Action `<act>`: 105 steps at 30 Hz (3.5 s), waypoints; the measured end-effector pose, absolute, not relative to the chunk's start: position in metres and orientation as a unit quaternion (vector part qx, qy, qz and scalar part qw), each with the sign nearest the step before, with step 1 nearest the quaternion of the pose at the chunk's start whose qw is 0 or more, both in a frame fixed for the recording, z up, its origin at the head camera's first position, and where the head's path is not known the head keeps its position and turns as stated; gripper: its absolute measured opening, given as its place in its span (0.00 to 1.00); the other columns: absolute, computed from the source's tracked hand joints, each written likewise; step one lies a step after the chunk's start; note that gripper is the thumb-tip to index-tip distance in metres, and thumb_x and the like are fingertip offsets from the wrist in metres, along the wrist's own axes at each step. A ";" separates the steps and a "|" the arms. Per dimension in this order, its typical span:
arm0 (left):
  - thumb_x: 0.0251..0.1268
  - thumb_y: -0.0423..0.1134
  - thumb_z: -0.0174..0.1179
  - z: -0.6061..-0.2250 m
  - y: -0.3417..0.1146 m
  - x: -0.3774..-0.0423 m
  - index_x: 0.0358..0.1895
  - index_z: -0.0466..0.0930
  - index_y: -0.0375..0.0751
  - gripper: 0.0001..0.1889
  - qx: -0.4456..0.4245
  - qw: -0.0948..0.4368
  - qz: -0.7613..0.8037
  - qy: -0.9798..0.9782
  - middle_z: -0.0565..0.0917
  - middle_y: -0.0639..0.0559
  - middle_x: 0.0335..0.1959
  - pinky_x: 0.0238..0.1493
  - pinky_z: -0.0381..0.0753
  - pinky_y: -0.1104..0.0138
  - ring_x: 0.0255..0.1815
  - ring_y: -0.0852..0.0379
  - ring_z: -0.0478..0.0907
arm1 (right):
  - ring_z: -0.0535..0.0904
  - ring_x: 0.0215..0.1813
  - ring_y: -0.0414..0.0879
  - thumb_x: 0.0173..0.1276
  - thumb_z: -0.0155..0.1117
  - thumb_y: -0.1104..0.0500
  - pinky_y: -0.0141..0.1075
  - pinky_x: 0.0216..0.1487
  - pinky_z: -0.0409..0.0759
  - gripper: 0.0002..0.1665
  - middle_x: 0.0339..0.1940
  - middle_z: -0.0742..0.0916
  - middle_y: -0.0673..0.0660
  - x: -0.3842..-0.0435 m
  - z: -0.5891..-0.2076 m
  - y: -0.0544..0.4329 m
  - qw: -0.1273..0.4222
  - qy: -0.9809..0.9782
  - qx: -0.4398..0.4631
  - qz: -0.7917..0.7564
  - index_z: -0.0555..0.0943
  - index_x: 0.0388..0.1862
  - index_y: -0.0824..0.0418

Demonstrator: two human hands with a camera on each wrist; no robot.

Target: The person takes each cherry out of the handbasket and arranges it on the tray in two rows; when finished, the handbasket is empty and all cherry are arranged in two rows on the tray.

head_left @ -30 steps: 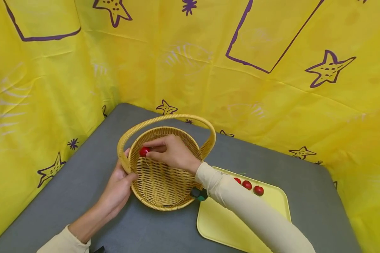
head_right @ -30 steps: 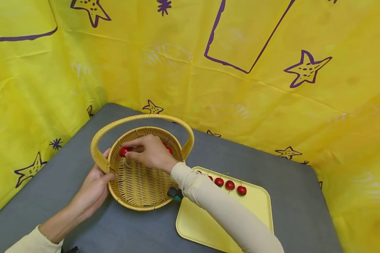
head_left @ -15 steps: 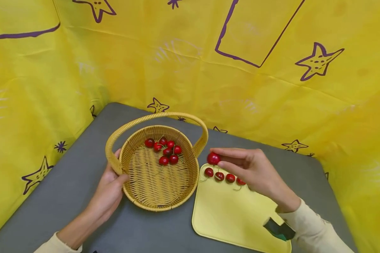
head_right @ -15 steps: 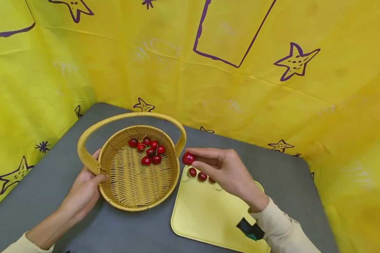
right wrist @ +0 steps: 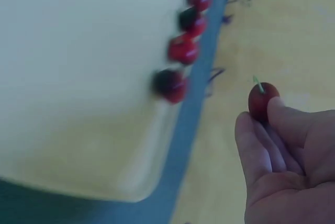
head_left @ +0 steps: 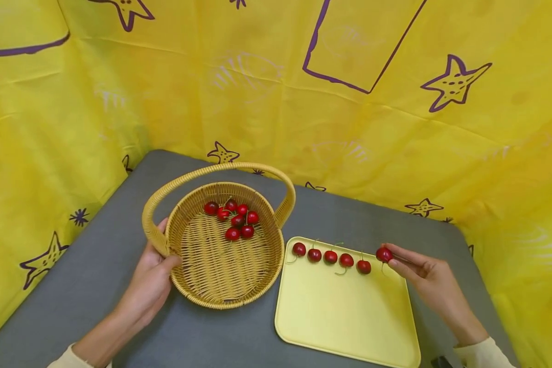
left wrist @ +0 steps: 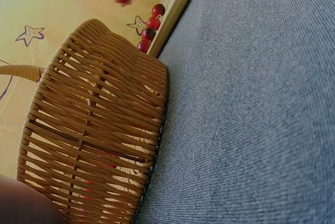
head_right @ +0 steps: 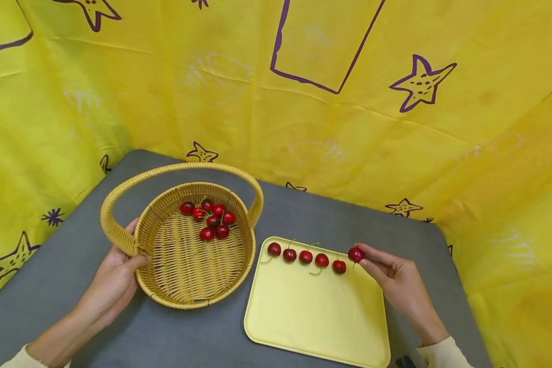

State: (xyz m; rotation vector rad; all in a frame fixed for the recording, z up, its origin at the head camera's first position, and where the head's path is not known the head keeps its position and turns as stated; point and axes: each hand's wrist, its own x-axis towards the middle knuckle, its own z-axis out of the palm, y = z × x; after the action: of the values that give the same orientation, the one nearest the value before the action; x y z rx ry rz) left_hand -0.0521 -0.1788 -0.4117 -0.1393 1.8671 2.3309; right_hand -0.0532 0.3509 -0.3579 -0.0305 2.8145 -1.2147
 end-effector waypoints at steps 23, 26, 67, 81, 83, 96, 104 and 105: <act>0.75 0.20 0.41 -0.411 -0.178 -0.054 0.87 0.27 0.60 0.49 -0.043 0.092 0.776 0.623 0.35 0.54 0.89 0.78 0.55 0.64 0.86 0.49 0.38 | 0.85 0.52 0.29 0.77 0.68 0.52 0.24 0.46 0.81 0.24 0.62 0.88 0.59 -0.058 -0.420 0.375 0.032 0.925 -0.003 -0.379 0.84 0.69 0.56; 0.75 0.20 0.41 -0.411 -0.178 -0.054 0.87 0.26 0.60 0.49 -0.044 0.094 0.775 0.623 0.34 0.54 0.89 0.80 0.53 0.62 0.87 0.50 0.37 | 0.86 0.53 0.31 0.77 0.68 0.52 0.24 0.47 0.81 0.24 0.62 0.88 0.59 -0.056 -0.420 0.376 0.032 0.927 -0.003 -0.373 0.84 0.69 0.55; 0.75 0.20 0.41 -0.412 -0.183 -0.055 0.87 0.26 0.60 0.50 -0.044 0.099 0.776 0.621 0.33 0.55 0.89 0.77 0.57 0.65 0.87 0.50 0.38 | 0.83 0.55 0.28 0.78 0.67 0.57 0.20 0.48 0.80 0.24 0.65 0.86 0.66 -0.052 -0.425 0.374 0.001 0.923 -0.032 -0.384 0.82 0.70 0.62; 0.76 0.20 0.41 -0.414 -0.184 -0.053 0.88 0.31 0.61 0.48 -0.033 0.088 0.779 0.620 0.37 0.54 0.89 0.72 0.61 0.70 0.86 0.49 0.40 | 0.84 0.56 0.32 0.78 0.67 0.59 0.21 0.49 0.81 0.24 0.65 0.86 0.64 -0.056 -0.416 0.374 0.005 0.921 -0.045 -0.386 0.82 0.69 0.62; 0.76 0.21 0.41 -0.414 -0.184 -0.054 0.88 0.31 0.62 0.48 -0.032 0.090 0.778 0.620 0.37 0.53 0.89 0.70 0.62 0.71 0.86 0.48 0.40 | 0.84 0.57 0.32 0.78 0.67 0.60 0.22 0.49 0.81 0.24 0.65 0.86 0.64 -0.055 -0.416 0.374 0.008 0.920 -0.045 -0.389 0.82 0.69 0.62; 0.75 0.20 0.40 -0.409 -0.180 -0.054 0.88 0.32 0.61 0.48 -0.018 0.081 0.776 0.625 0.39 0.47 0.88 0.67 0.66 0.73 0.86 0.45 0.42 | 0.86 0.59 0.34 0.80 0.64 0.59 0.24 0.53 0.81 0.22 0.65 0.87 0.55 -0.065 -0.357 0.324 -0.041 0.908 -0.109 -0.402 0.83 0.70 0.51; 0.74 0.20 0.40 -0.410 -0.180 -0.052 0.88 0.30 0.58 0.48 -0.031 0.079 0.776 0.625 0.39 0.46 0.88 0.70 0.62 0.72 0.86 0.46 0.40 | 0.86 0.63 0.50 0.78 0.64 0.66 0.32 0.53 0.85 0.23 0.65 0.87 0.56 -0.083 -0.326 0.229 0.031 0.806 -0.216 -0.550 0.84 0.69 0.54; 0.74 0.20 0.39 -0.410 -0.180 -0.051 0.88 0.30 0.58 0.48 -0.033 0.078 0.776 0.624 0.39 0.46 0.88 0.70 0.62 0.71 0.86 0.46 0.40 | 0.86 0.63 0.51 0.78 0.64 0.66 0.33 0.53 0.85 0.23 0.65 0.87 0.56 -0.085 -0.325 0.216 0.039 0.794 -0.228 -0.563 0.84 0.68 0.55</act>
State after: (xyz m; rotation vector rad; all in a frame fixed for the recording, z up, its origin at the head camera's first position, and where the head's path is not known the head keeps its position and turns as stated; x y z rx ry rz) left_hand -0.0513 -0.1795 -0.4103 -0.0973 1.8694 2.3245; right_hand -0.0845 0.2160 -0.3246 -0.6987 2.4326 -1.7245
